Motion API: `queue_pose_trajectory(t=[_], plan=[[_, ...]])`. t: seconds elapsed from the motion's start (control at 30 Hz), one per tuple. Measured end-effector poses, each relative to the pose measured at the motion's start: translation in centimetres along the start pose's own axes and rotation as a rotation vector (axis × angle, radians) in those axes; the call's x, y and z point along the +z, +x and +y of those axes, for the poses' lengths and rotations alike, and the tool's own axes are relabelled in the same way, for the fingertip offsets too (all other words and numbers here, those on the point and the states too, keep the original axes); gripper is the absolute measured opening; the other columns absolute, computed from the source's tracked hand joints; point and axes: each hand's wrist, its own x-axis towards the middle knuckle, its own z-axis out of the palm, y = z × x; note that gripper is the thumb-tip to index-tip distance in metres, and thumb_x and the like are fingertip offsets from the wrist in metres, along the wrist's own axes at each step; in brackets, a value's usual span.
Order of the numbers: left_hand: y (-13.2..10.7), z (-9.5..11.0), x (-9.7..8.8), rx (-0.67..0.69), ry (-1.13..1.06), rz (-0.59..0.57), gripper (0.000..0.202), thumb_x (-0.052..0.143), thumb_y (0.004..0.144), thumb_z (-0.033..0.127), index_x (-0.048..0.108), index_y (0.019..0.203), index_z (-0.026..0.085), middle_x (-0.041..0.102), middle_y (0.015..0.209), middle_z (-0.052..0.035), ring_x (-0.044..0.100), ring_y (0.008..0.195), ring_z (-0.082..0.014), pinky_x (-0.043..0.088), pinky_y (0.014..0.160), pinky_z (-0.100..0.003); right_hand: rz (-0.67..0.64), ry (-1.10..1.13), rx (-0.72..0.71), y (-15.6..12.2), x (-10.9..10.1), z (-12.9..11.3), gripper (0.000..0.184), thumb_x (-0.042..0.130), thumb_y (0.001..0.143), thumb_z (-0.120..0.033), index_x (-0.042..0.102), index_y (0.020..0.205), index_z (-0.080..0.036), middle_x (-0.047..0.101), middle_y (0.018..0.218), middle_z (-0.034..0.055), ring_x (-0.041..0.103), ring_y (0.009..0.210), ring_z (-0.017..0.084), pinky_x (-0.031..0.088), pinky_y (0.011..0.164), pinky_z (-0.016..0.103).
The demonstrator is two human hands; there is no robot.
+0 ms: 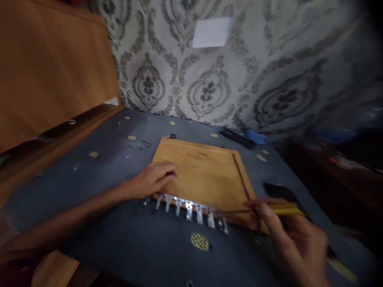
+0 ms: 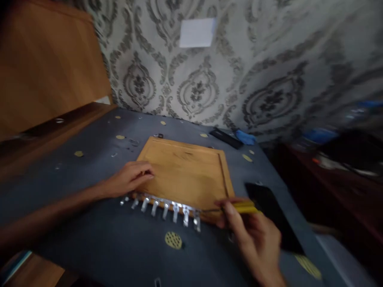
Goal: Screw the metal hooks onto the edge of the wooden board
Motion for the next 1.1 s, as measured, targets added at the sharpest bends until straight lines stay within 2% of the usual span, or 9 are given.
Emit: queue_pose_trajectory(t=[0.03, 0.2, 0.37, 0.5, 0.67, 0.87, 1.0, 1.1], plan=[[0.1, 0.6, 0.1, 0.007, -0.027, -0.012, 0.012, 0.054, 0.093, 0.022, 0.062, 0.084, 0.020, 0.064, 0.076, 0.0000, 0.057, 0.069, -0.0148, 0.044, 0.069, -0.028, -0.066, 0.055, 0.016, -0.1, -0.1, -0.1, 0.039, 0.059, 0.085, -0.061, 0.070, 0.075, -0.025, 0.064, 0.055, 0.0017, 0.062, 0.048, 0.017, 0.053, 0.047, 0.028], [1.6, 3.3, 0.7, 0.050, -0.108, -0.102, 0.014, 0.052, 0.092, 0.023, 0.065, 0.087, 0.020, 0.067, 0.079, -0.0006, 0.060, 0.072, -0.0147, 0.041, 0.065, -0.026, -0.127, 0.280, 0.061, -0.5, -0.2, 0.2, 0.030, 0.059, 0.091, -0.047, 0.064, 0.083, -0.019, 0.065, 0.062, 0.0000, 0.060, 0.046, 0.012, 0.050, 0.047, 0.025], [3.2, 5.8, 2.4, 0.007, -0.084, -0.183, 0.011, 0.056, 0.091, 0.026, 0.066, 0.088, 0.021, 0.067, 0.076, 0.0027, 0.059, 0.066, -0.0118, 0.040, 0.059, -0.023, -0.152, 0.330, 0.015, -0.5, -0.3, 0.5, 0.023, 0.057, 0.093, -0.038, 0.062, 0.083, -0.017, 0.067, 0.073, 0.0016, 0.061, 0.049, 0.009, 0.048, 0.046, 0.022], [4.5, 6.7, 3.9, -0.006, -0.097, -0.289, 0.012, 0.058, 0.089, 0.023, 0.063, 0.078, 0.021, 0.061, 0.063, 0.0063, 0.052, 0.056, -0.0087, 0.037, 0.054, -0.022, -0.158, 0.318, -0.011, -0.5, -0.3, 0.6, 0.022, 0.057, 0.093, -0.036, 0.061, 0.083, -0.017, 0.065, 0.075, 0.0011, 0.060, 0.048, 0.007, 0.048, 0.046, 0.021], [5.6, 6.9, 5.0, -0.036, -0.119, -0.332, 0.013, 0.057, 0.087, 0.023, 0.065, 0.078, 0.020, 0.061, 0.062, 0.0060, 0.050, 0.054, -0.0083, 0.034, 0.051, -0.022, -0.150, 0.316, -0.011, -0.6, -0.4, 0.6, 0.021, 0.058, 0.093, -0.035, 0.061, 0.083, -0.016, 0.065, 0.076, 0.0013, 0.061, 0.050, 0.007, 0.048, 0.047, 0.021], [5.9, 6.6, 5.5, -0.083, -0.085, -0.401, 0.016, 0.053, 0.085, 0.025, 0.068, 0.081, 0.021, 0.067, 0.069, 0.0039, 0.056, 0.059, -0.0109, 0.037, 0.054, -0.023, -0.154, 0.332, -0.036, -0.5, -0.5, 0.7, 0.021, 0.058, 0.094, -0.033, 0.060, 0.081, -0.016, 0.065, 0.080, 0.0008, 0.060, 0.050, 0.005, 0.047, 0.047, 0.019], [6.1, 5.6, 5.2, -0.129, 0.012, -0.410, 0.018, 0.052, 0.084, 0.030, 0.067, 0.079, 0.022, 0.063, 0.062, 0.0046, 0.052, 0.050, -0.0111, 0.035, 0.051, -0.024, -0.146, 0.312, -0.061, -0.4, -0.6, 0.8, 0.019, 0.058, 0.094, -0.030, 0.061, 0.082, -0.016, 0.063, 0.075, -0.0009, 0.059, 0.049, 0.005, 0.046, 0.047, 0.019], [6.0, 4.2, 4.1, -0.147, 0.073, -0.350, 0.018, 0.053, 0.082, 0.035, 0.067, 0.078, 0.024, 0.064, 0.062, 0.0044, 0.053, 0.052, -0.0129, 0.036, 0.054, -0.025, -0.152, 0.306, -0.065, -0.4, -0.6, 0.8, 0.017, 0.058, 0.094, -0.030, 0.062, 0.083, -0.016, 0.061, 0.067, -0.0026, 0.058, 0.048, 0.005, 0.045, 0.047, 0.019]])
